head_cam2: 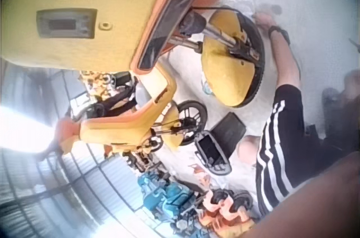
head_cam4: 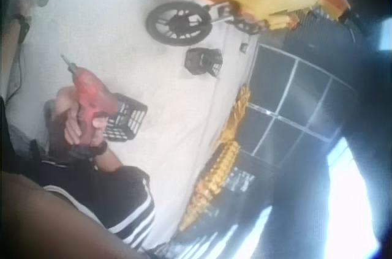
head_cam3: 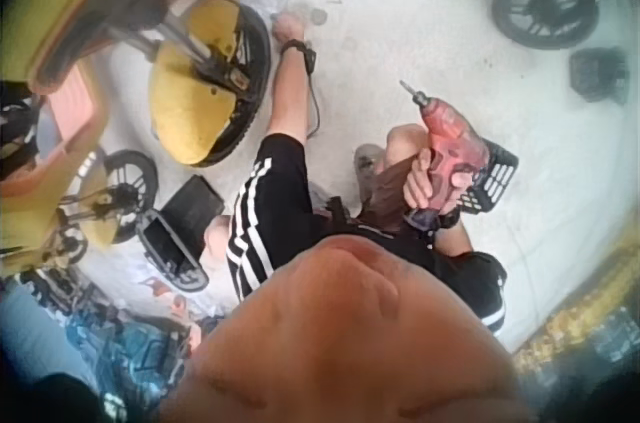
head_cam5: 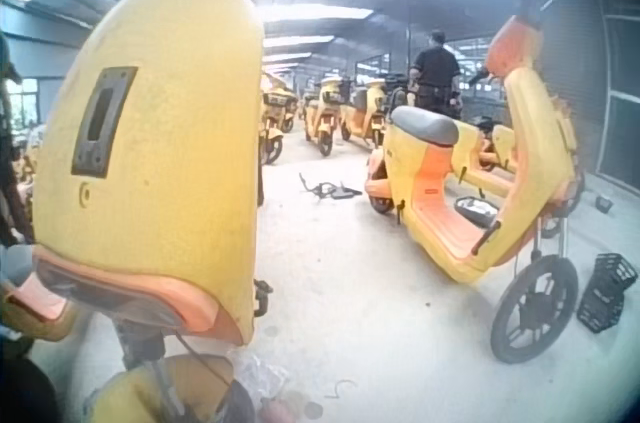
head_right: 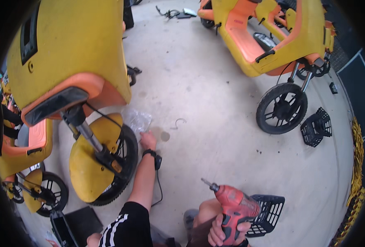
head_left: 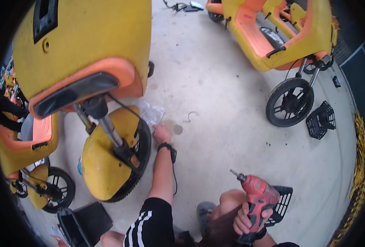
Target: The person unpackages components from a small bin and then uses a power drill to secure several panels and structural pieces onto various electric scooters.
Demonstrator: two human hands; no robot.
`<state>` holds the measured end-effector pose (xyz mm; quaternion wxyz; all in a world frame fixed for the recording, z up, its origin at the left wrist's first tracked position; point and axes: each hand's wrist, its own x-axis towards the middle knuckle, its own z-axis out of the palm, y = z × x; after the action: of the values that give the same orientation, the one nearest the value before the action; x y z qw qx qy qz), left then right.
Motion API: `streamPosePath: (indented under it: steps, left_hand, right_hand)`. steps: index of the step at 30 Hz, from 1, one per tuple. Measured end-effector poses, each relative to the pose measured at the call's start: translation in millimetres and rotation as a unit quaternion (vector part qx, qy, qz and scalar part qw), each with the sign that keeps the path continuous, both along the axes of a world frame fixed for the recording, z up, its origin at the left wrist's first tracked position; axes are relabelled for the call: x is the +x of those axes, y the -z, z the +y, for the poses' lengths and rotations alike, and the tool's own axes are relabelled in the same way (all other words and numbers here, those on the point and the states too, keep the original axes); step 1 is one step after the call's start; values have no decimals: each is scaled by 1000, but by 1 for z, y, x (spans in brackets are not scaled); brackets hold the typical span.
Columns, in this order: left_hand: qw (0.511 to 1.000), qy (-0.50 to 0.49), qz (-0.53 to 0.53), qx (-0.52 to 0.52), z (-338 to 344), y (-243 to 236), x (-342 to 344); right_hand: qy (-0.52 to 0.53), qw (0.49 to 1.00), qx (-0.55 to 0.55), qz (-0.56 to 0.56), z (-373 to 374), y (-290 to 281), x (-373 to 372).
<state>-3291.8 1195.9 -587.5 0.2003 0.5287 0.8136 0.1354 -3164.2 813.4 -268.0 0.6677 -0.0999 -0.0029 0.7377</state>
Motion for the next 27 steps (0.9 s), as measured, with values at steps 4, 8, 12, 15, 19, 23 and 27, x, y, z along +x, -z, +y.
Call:
streamPosePath:
  steps: [4, 8, 12, 15, 19, 23, 27]
  left_hand:
    - [999, 6, 38, -25, 21, 6, 2]
    - [992, 39, -84, 85, 12, 15, 8]
    - [898, -20, -439, -12, -64, -13, 15]
    - [556, -87, -767, -308, -117, -84, -22]
    - [451, -186, -841, -235, -177, -203, -73]
    - [541, -144, -827, -52, -225, -319, -170]
    - [590, -293, -574, 486, -262, -395, -297]
  right_hand:
    - [32, 997, -11, -76, -4, -10, 0]
    - [46, 983, -78, -161, 5, -19, -3]
    - [-16, 988, -78, -132, 34, -5, 4]
    - [-53, 998, -36, -20, 67, 22, 10]
    - [-95, 992, -73, -49, 87, 41, 14]
    - [-98, 995, -32, -13, 109, 46, 5]
    - [-117, 992, -46, -23, 133, 46, -16]
